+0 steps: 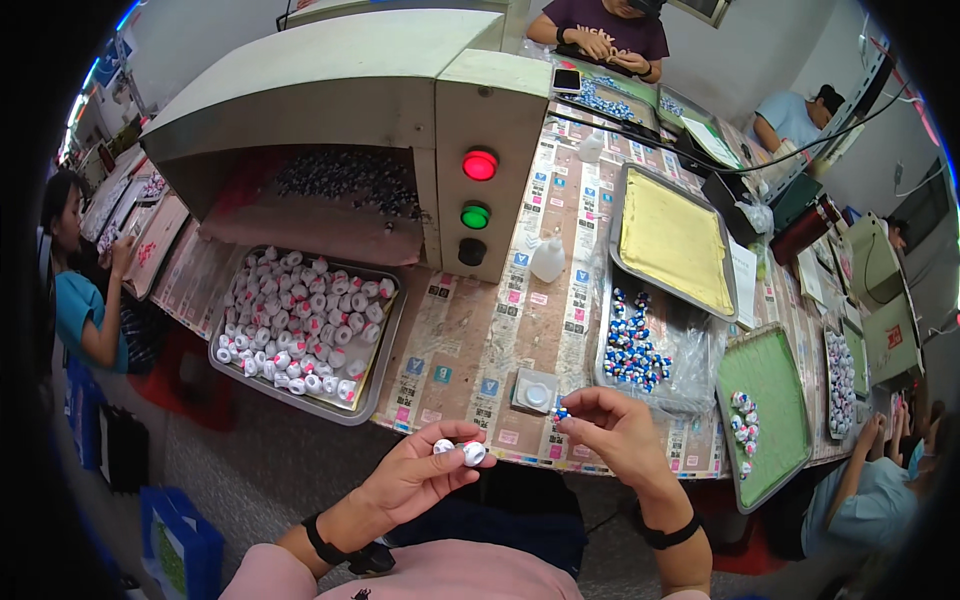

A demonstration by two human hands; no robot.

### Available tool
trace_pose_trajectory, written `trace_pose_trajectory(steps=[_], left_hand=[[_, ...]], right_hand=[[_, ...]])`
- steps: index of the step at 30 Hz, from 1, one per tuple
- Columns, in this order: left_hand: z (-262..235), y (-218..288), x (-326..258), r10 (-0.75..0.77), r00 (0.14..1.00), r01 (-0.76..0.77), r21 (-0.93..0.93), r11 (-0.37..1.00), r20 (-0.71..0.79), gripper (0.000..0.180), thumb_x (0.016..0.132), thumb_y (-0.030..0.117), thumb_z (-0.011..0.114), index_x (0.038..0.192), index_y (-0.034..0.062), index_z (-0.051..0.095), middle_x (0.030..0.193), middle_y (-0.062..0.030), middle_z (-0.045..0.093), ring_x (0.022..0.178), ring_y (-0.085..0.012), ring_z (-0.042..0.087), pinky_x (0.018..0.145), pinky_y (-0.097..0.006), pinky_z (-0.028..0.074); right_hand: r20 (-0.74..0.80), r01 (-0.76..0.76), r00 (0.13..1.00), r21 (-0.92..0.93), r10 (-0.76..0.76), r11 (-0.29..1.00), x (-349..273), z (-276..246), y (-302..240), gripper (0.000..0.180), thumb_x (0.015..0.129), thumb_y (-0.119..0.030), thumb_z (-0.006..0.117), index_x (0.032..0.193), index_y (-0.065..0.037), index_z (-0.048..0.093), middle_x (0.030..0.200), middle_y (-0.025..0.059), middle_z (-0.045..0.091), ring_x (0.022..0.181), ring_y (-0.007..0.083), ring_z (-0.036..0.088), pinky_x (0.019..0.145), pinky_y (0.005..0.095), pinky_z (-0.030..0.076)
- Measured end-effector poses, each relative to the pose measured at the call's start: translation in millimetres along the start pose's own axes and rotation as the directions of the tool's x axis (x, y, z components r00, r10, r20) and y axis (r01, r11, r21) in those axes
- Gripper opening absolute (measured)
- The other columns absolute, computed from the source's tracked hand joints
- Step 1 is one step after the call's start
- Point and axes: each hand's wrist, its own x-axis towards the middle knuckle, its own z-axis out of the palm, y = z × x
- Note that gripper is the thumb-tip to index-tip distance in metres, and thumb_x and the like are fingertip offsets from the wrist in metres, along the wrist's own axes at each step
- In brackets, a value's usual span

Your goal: The person assembles small round candies by hand, picking up white and blue pieces and combining them into a single unit. The person places the finished candies into a tray on the table. The task is performed repeatedly in a factory setting with other workers visible in the background.

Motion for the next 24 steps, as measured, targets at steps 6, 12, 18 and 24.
trace_pose_trajectory(steps=[6, 12, 18, 24], left_hand=[[-5.7, -3.1, -2.8, 0.029, 0.999, -0.027, 0.071, 0.997, -0.029, 0.028, 0.091, 0.002, 0.055, 0.119, -0.0004, 0.053, 0.116, -0.011, 0.057, 0.111, -0.0186, 0.057, 0.093, -0.028, 0.051], [-9.1, -6.4, -3.7, 0.053, 0.999, -0.053, 0.01, 0.999, -0.008, 0.028, 0.092, 0.003, 0.055, 0.12, -0.0004, 0.053, 0.112, -0.0108, 0.059, 0.109, -0.0185, 0.059, 0.092, -0.028, 0.051], [-11.9, -6.0, -6.2, 0.015, 1.0, -0.015, 0.023, 1.0, -0.007, 0.03, 0.093, 0.005, 0.055, 0.122, -0.0001, 0.051, 0.11, -0.0099, 0.059, 0.102, -0.0173, 0.06, 0.086, -0.026, 0.053], [-12.4, -8.0, -7.0, 0.043, 0.999, -0.043, 0.01, 0.999, -0.009, 0.031, 0.093, 0.006, 0.055, 0.123, 0.0003, 0.051, 0.108, -0.0083, 0.06, 0.099, -0.0148, 0.06, 0.083, -0.026, 0.052]], right_hand=[[-0.038, 0.08, 0.995, -0.203, -0.09, 0.976, 6.6, 8.4, 1.4, 0.02, 0.081, -0.004, 0.068, 0.1, 0.002, 0.066, 0.091, 0.0056, 0.065, 0.077, 0.0105, 0.063, 0.066, 0.0222, 0.051], [-0.031, 0.298, 0.919, -0.599, -0.393, 0.743, 16.5, 25.1, -6.0, 0.015, 0.078, -0.002, 0.068, 0.094, -0.002, 0.069, 0.084, 0.0071, 0.063, 0.074, 0.0148, 0.065, 0.062, 0.0247, 0.05], [0.037, 0.339, 0.886, -0.733, -0.462, 0.59, 30.1, 34.0, 2.1, 0.012, 0.076, -0.004, 0.069, 0.089, -0.003, 0.069, 0.083, 0.0119, 0.062, 0.074, 0.0264, 0.064, 0.064, 0.0344, 0.05], [0.079, 0.36, 0.87, -0.778, -0.487, 0.515, 32.8, 36.0, 2.5, 0.012, 0.077, -0.005, 0.068, 0.089, -0.003, 0.069, 0.083, 0.0134, 0.062, 0.075, 0.0309, 0.062, 0.068, 0.0373, 0.049]])
